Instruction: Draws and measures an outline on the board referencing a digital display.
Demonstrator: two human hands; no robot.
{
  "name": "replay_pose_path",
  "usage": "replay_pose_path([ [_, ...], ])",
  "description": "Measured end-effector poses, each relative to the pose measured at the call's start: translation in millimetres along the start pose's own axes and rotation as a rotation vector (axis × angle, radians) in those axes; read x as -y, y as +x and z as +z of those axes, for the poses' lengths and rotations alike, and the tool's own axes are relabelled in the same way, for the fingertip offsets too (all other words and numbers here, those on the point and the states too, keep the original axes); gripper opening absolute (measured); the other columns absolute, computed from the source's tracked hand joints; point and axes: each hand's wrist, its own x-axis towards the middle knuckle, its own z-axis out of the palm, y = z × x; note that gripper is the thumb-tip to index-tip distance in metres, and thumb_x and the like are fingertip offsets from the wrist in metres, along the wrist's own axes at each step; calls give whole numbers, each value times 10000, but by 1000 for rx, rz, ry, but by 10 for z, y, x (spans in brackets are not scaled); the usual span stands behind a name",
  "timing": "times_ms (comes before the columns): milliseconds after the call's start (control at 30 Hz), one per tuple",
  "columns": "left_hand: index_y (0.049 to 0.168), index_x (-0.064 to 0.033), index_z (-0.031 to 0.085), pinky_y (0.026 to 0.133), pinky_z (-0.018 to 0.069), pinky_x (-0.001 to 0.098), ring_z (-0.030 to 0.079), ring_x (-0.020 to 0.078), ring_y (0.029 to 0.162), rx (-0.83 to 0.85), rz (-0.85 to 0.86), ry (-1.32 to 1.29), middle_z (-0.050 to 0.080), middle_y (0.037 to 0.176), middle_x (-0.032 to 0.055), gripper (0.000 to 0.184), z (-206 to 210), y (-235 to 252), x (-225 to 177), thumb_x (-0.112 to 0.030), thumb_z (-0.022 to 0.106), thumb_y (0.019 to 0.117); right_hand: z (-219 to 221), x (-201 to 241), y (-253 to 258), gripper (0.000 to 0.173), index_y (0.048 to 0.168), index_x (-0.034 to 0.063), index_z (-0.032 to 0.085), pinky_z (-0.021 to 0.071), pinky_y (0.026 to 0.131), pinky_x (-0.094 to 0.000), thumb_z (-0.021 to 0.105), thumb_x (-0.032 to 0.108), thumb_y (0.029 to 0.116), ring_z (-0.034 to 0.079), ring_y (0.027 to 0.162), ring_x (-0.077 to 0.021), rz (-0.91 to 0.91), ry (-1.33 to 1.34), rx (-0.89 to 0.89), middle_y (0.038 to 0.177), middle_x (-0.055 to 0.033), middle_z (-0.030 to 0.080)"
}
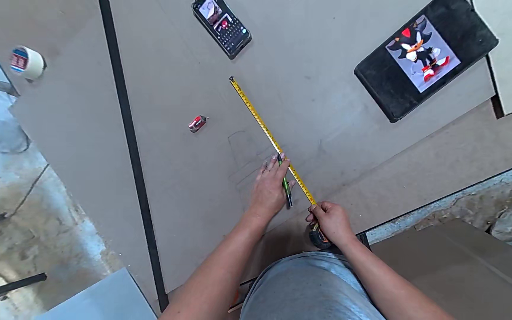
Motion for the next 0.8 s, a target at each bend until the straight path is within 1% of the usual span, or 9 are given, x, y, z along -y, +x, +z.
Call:
replay_pose_path([
  [100, 1515, -120, 505, 1270, 251, 493, 329, 242, 1541, -43, -35, -1, 430, 1625, 68, 676, 23, 5, -62, -536, 611, 993, -20, 26, 10, 331, 914, 187, 761, 602, 677, -408, 531, 359, 1078, 722, 699, -98, 13, -16, 11, 777, 80, 766],
  [167, 1500, -114, 518, 1267, 262, 493, 341, 249, 1536, -64, -46, -11, 437, 1618, 81, 705, 39, 5, -81, -560, 641, 967, -27, 50, 17, 332, 882, 191, 759, 595, 665, -410, 543, 354, 1073, 718, 687, -98, 22, -26, 8, 765, 81, 763],
  [333, 1494, -96, 523, 1264, 277, 472, 361, 262, 1526, -92, -70, -40, 445, 1612, 89, 716, 51, 21, -83, -526, 693, 947, -49, 121, 30, 367, 821, 190, 754, 579, 659, -432, 547, 365, 1068, 718, 684, -105, 63, -41, 4, 759, 75, 767],
  [433, 1509, -104, 503, 1267, 267, 461, 333, 255, 1539, -66, -93, -34, 420, 1629, 81, 735, 35, 27, -100, -538, 689, 946, -49, 126, 32, 358, 825, 190, 753, 579, 658, -435, 559, 375, 1063, 720, 684, -107, 81, -31, 6, 764, 74, 770],
  [500, 1522, -107, 489, 1267, 261, 471, 320, 259, 1545, -54, -109, -42, 399, 1641, 86, 742, 35, 32, -114, -527, 695, 946, -56, 129, 45, 356, 816, 191, 751, 576, 663, -436, 568, 375, 1060, 722, 685, -104, 87, -31, 10, 760, 75, 771],
  [600, 1532, -120, 477, 1269, 258, 461, 306, 245, 1551, -44, -129, -47, 378, 1654, 76, 739, 23, 36, -137, -512, 701, 947, -77, 142, 64, 358, 800, 185, 757, 582, 660, -436, 583, 365, 1055, 726, 679, -109, 96, -26, 21, 754, 62, 772],
  [700, 1523, -107, 485, 1270, 261, 471, 317, 257, 1547, -51, -122, -57, 398, 1641, 93, 733, 14, 40, -144, -497, 711, 946, -95, 137, 81, 371, 780, 178, 753, 575, 664, -460, 579, 360, 1053, 725, 681, -121, 72, -49, 30, 753, 53, 773],
  [800, 1506, -107, 503, 1269, 264, 468, 319, 253, 1546, -49, -125, -57, 412, 1632, 94, 716, 5, 43, -147, -481, 727, 939, -94, 133, 90, 378, 778, 177, 748, 577, 674, -454, 572, 361, 1058, 730, 691, -121, 71, -51, 40, 758, 54, 776],
])
